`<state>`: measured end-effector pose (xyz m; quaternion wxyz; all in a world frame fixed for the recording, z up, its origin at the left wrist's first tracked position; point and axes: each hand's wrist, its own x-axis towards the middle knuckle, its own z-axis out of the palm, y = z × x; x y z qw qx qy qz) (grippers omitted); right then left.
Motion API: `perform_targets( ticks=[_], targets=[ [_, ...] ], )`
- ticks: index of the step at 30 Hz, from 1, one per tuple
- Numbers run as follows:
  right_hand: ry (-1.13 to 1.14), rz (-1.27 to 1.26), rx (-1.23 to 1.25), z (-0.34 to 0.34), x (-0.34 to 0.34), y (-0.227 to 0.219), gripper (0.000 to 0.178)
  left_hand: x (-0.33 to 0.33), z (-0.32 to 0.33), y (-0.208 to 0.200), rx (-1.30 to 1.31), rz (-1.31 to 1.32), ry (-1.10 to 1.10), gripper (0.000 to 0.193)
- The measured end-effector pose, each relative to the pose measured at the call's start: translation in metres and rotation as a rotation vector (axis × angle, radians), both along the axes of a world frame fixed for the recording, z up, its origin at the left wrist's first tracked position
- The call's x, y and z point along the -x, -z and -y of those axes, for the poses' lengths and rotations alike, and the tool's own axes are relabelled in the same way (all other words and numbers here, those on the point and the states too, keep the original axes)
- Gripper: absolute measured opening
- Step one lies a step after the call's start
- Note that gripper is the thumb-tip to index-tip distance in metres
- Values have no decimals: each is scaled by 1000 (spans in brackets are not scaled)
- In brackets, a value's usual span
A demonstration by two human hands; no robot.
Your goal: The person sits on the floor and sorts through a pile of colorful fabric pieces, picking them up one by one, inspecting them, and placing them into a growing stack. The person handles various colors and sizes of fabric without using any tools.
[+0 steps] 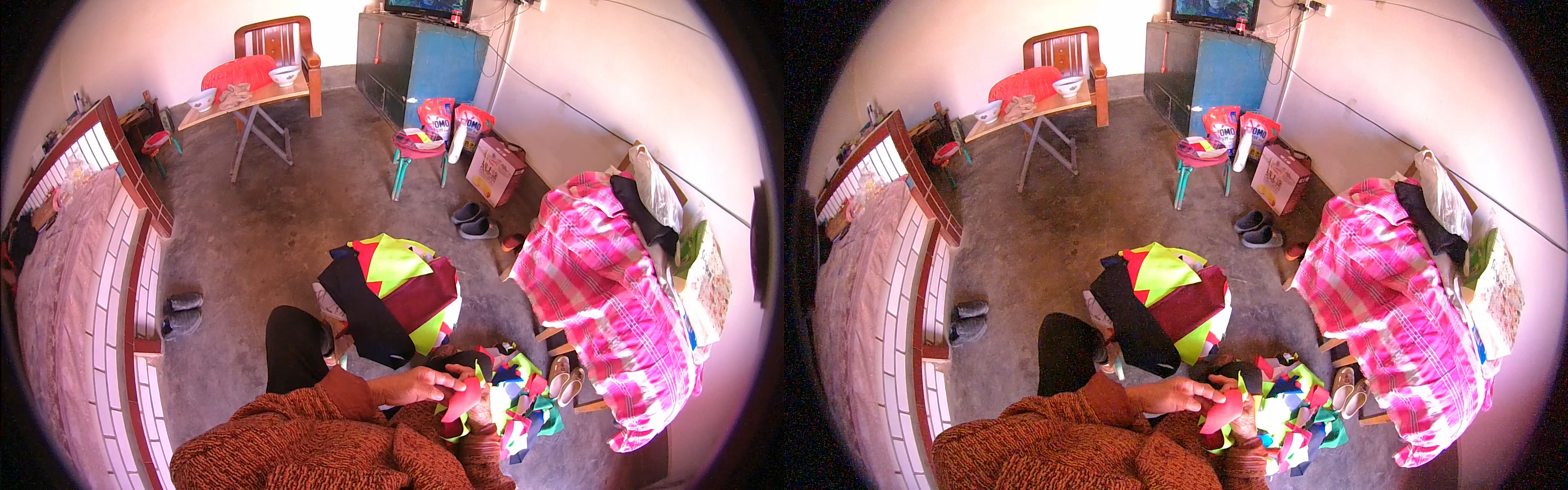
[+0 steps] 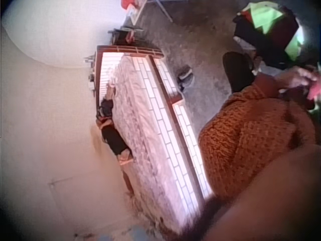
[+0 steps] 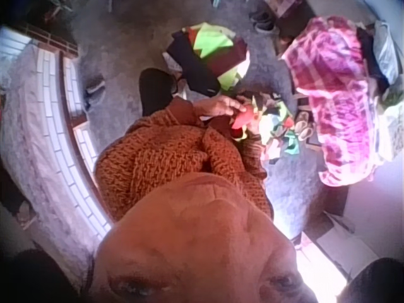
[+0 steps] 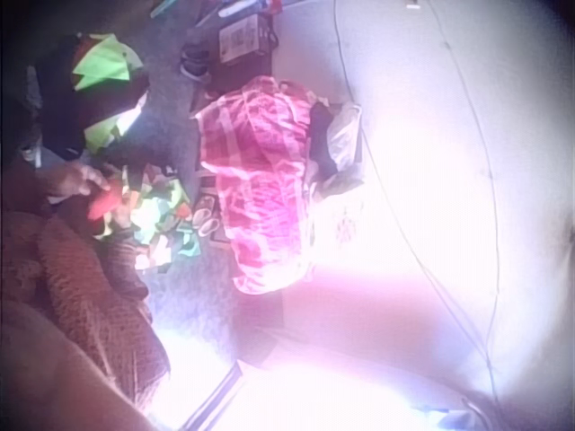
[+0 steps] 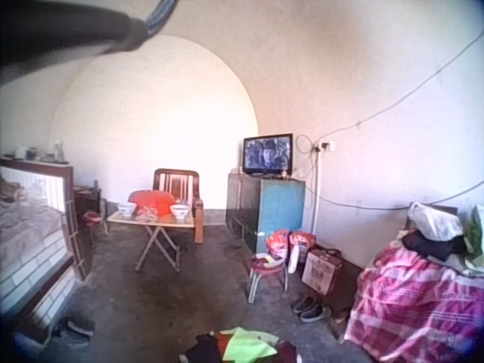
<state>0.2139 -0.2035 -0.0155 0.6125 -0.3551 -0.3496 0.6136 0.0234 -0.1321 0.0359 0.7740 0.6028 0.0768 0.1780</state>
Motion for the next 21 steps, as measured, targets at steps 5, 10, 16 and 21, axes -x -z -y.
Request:
perform_targets(
  ticks=[5, 10, 16, 21],
  targets=[
    [166, 127, 13, 5, -1, 13, 24, -2, -6, 28, 218, -23, -141, 53],
    [255, 486, -97, -4, 25, -26, 30, -1, 3, 30, 356, 78, -217, 78],
    [172, 585, 51, -5, 17, 13, 31, -4, 1, 35, -592, -43, -464, 80],
    [149, 681, 92, -6, 14, 20, 31, -3, 6, 31, -584, -140, -479, 75]
  ],
)
